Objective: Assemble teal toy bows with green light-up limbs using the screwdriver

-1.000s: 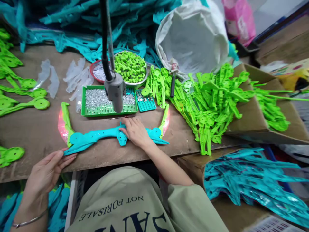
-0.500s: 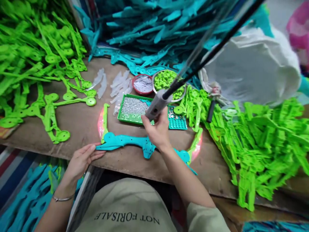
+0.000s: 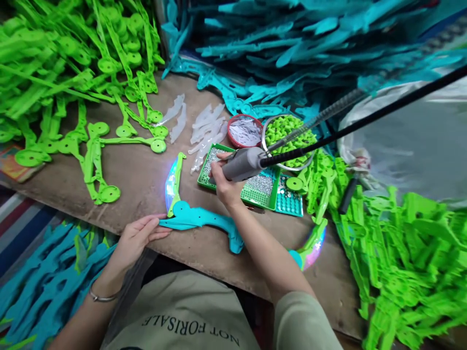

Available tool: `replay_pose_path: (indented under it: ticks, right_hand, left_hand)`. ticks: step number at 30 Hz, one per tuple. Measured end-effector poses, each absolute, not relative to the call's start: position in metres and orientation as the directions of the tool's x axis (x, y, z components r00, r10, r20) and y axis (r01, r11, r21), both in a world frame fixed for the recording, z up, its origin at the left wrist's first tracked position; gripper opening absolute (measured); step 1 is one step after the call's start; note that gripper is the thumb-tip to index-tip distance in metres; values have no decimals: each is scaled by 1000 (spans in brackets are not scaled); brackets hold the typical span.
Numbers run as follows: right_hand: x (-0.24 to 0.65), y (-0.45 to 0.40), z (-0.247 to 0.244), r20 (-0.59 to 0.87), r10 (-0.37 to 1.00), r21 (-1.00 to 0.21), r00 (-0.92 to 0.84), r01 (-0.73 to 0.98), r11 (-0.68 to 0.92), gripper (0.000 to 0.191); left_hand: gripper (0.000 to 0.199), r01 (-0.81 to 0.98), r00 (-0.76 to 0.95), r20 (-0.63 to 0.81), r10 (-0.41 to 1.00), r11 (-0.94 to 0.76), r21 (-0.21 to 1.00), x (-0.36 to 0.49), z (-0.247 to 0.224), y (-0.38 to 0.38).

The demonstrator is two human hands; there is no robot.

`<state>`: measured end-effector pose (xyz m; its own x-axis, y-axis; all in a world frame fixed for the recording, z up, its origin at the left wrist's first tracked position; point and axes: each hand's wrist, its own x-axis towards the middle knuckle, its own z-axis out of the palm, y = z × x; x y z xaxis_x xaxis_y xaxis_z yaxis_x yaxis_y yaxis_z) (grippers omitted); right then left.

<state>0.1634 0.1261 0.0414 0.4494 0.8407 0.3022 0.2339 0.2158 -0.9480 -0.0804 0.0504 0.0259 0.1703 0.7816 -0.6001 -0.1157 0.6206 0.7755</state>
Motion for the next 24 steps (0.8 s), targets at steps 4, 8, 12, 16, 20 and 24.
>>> replay_pose_path:
  ticks: [4,8,12,16,20,24]
  right_hand:
    - [164,130,36,389,798,-921,460,169,351,39]
    - [164,133,33,436,791,-899,430,158,409,31]
    - [165,136,32,413,810,-910,416,170,377,29]
    - [166,130,48,404,806,-913,433,146,380,24]
    - [150,108,83,460,789,-872,407,37,489,12]
    - [116,74,103,407,884,-887,232,-132,443,13]
  left_hand:
    - [70,-107,173,-602,779,623,775,-81,25,50]
    - [72,-100,179,-600,780,621,777,-81,23,49]
    - [68,-103,201,-586,785,612,784,-82,19,48]
    - [66,-117,228,-571,788,605,788,-81,16,47]
    - [64,-140,246,-561,790,602,786,-79,13,45]
    - [59,-174,274,-542,794,595,784,-77,9,43]
